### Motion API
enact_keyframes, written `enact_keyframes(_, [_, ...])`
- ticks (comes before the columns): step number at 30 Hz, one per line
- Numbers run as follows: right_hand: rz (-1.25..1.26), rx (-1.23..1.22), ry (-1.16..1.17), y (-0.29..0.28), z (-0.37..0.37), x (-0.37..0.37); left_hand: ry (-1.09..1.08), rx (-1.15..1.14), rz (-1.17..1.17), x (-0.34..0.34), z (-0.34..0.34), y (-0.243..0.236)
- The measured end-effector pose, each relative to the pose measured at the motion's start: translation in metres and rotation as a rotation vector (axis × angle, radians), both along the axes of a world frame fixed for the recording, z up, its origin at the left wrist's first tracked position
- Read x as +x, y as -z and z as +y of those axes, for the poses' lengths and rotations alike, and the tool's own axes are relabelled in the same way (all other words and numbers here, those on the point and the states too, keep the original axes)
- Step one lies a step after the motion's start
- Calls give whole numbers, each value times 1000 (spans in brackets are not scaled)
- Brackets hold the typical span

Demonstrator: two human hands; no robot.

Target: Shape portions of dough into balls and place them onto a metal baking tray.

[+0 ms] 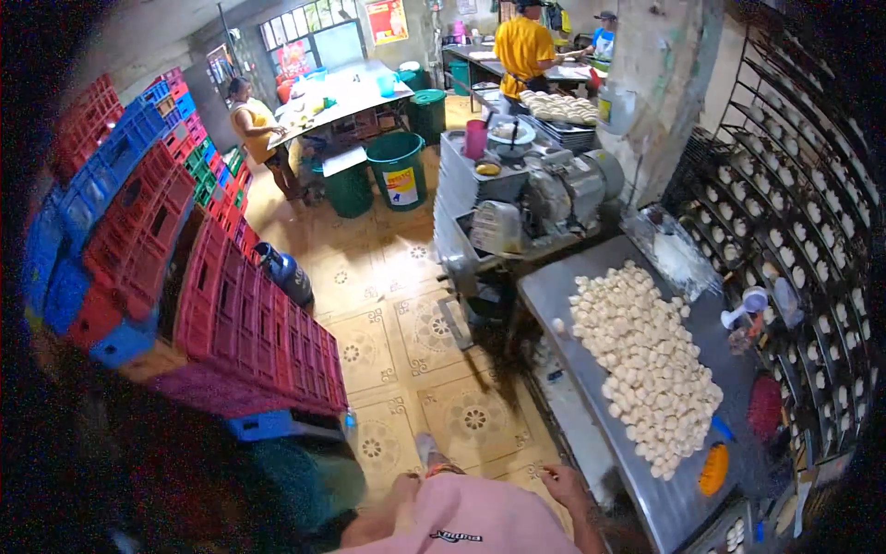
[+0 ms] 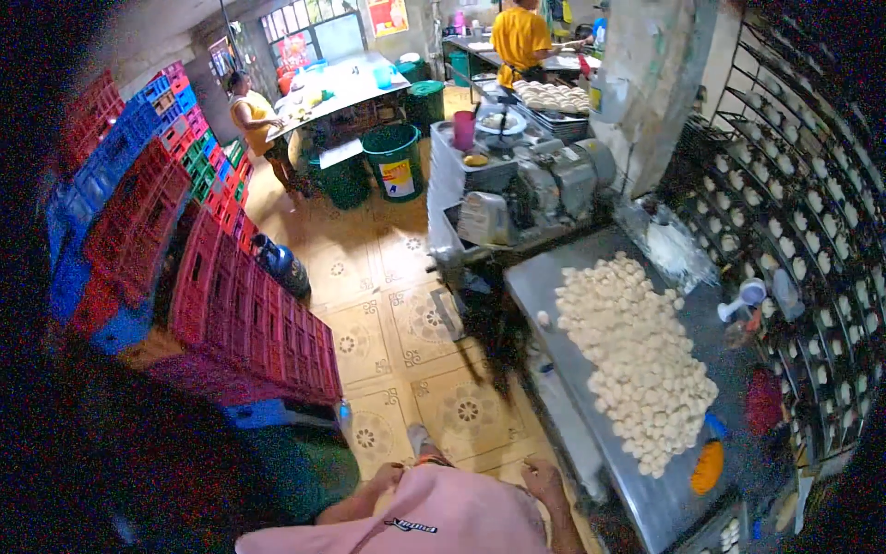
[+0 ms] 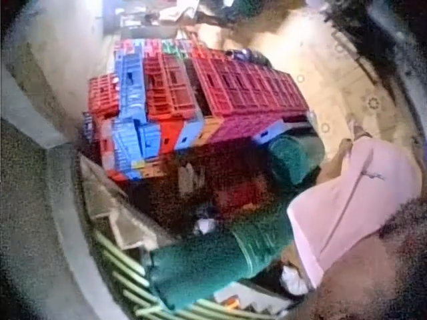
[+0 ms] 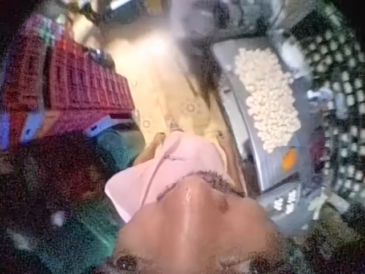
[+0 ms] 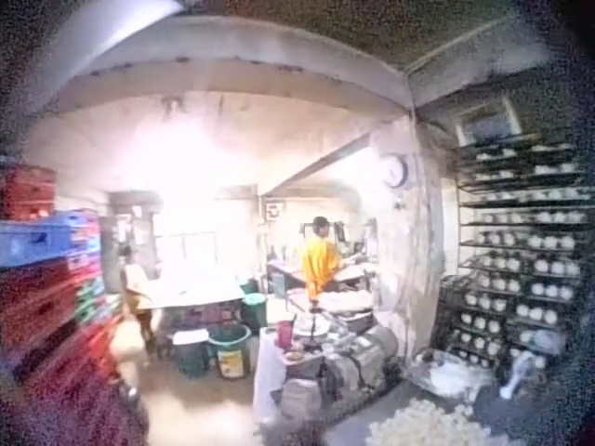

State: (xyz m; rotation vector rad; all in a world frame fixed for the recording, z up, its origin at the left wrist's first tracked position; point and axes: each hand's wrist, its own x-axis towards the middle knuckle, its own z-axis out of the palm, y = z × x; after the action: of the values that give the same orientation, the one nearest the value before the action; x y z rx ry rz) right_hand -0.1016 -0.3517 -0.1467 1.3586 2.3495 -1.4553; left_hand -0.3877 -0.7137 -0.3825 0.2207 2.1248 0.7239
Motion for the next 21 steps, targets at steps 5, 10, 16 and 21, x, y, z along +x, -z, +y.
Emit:
enact_keyframes(5, [-76,105,-62,95,-24,-91,-312,6,-100,-123,8,-5])
enact_keyframes(10, [-212,-32,326,165,-10,-148,-441,227,-224,-248,33,-46])
enact_keyframes(16, [-281,-310,309,165,-13,-239,-466,345,-139,-344,37,-54])
enact_keyframes(21, [-228,-156,82,198,6,-346,-492,216,-144,-372,-3,-14])
